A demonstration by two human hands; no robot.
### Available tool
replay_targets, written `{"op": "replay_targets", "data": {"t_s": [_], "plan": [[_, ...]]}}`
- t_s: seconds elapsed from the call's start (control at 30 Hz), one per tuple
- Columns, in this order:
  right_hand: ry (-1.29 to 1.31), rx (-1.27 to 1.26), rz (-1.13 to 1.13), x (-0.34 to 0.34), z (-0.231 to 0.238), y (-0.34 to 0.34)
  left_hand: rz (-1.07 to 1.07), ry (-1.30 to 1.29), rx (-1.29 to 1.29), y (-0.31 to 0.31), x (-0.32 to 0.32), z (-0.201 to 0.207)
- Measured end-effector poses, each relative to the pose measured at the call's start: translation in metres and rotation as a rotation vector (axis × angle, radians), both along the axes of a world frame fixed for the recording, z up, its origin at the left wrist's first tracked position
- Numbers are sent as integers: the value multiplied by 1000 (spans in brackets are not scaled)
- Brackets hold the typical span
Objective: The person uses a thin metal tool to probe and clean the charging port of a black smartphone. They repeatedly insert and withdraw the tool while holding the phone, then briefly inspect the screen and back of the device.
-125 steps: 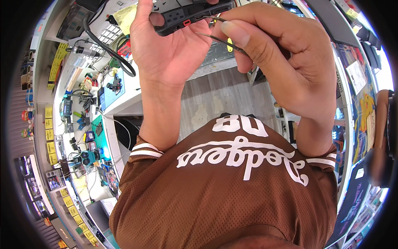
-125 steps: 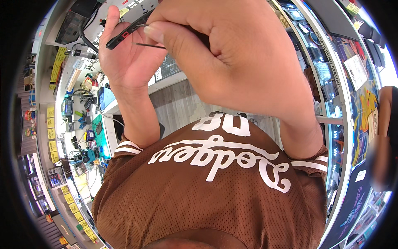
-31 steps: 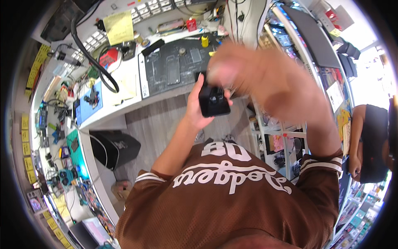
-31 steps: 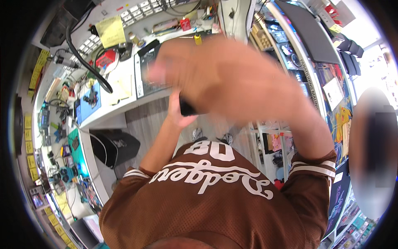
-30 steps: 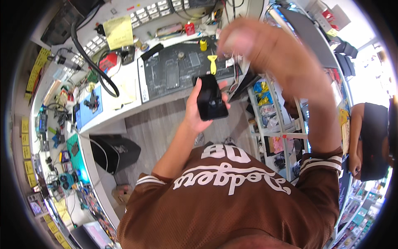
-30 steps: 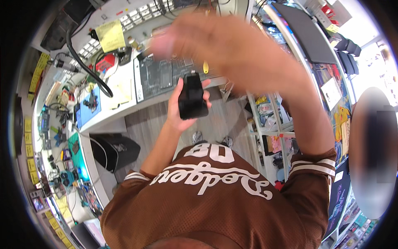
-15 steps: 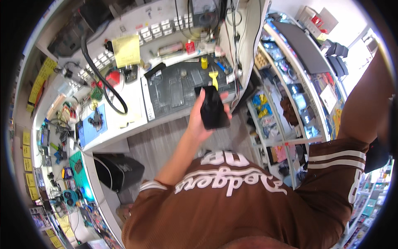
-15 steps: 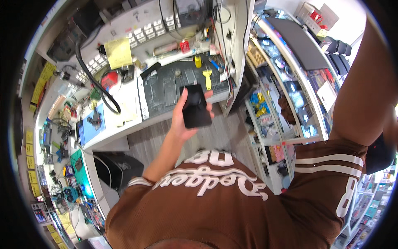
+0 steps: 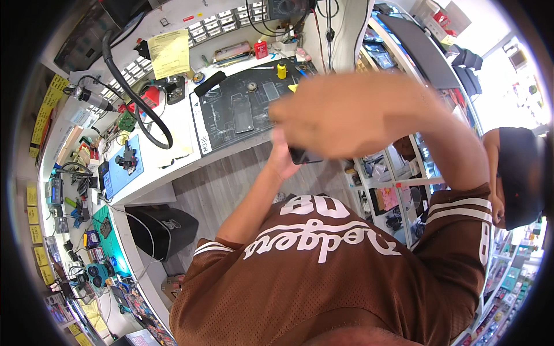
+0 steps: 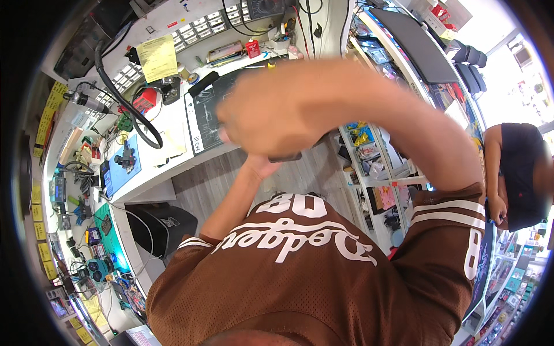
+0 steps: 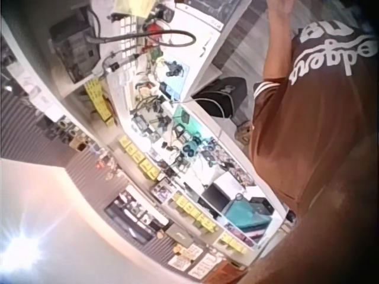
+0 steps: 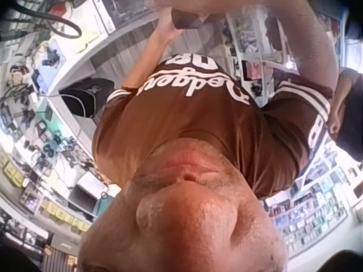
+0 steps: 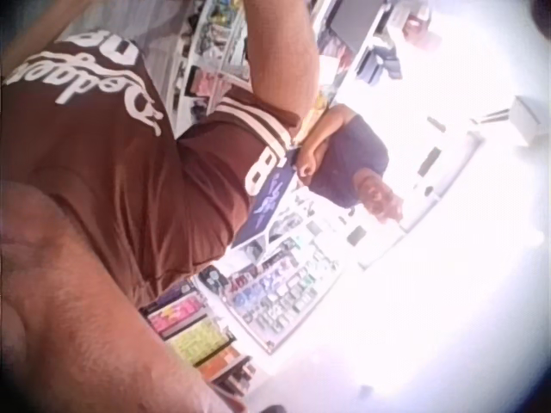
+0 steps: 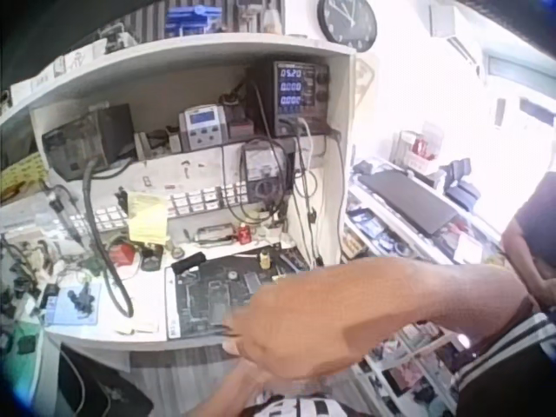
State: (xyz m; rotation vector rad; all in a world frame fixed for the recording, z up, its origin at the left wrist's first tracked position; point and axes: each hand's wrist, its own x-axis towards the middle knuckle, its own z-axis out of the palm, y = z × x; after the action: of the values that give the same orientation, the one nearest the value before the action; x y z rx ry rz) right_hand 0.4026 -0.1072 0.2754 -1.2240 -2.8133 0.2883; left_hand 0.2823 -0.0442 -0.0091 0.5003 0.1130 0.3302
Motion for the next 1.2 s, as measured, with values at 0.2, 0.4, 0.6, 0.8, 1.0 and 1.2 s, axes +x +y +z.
{"op": "replay_targets", "data": {"t_s": [0.2, 0.4, 0.6, 0.8, 1.0, 1.2], "plan": [[208, -77, -305, -10, 45, -14, 124, -13, 23, 9, 6, 23], [694, -55, -593, 7, -40, -49, 97, -39, -122, 31, -8, 69], [1378, -76, -935, 32, -118, -98, 100, -190, -318, 14, -26, 154], [1638, 49, -1289, 43, -152, -124, -17, -347, -250, -37, -38, 255], [1690, -115, -1199, 52, -170, -127, 102, -277, 1, -60, -43, 284], [1691, -198, -1138, 48, -179, -117, 162, -260, -65, -68, -37, 282]]}}
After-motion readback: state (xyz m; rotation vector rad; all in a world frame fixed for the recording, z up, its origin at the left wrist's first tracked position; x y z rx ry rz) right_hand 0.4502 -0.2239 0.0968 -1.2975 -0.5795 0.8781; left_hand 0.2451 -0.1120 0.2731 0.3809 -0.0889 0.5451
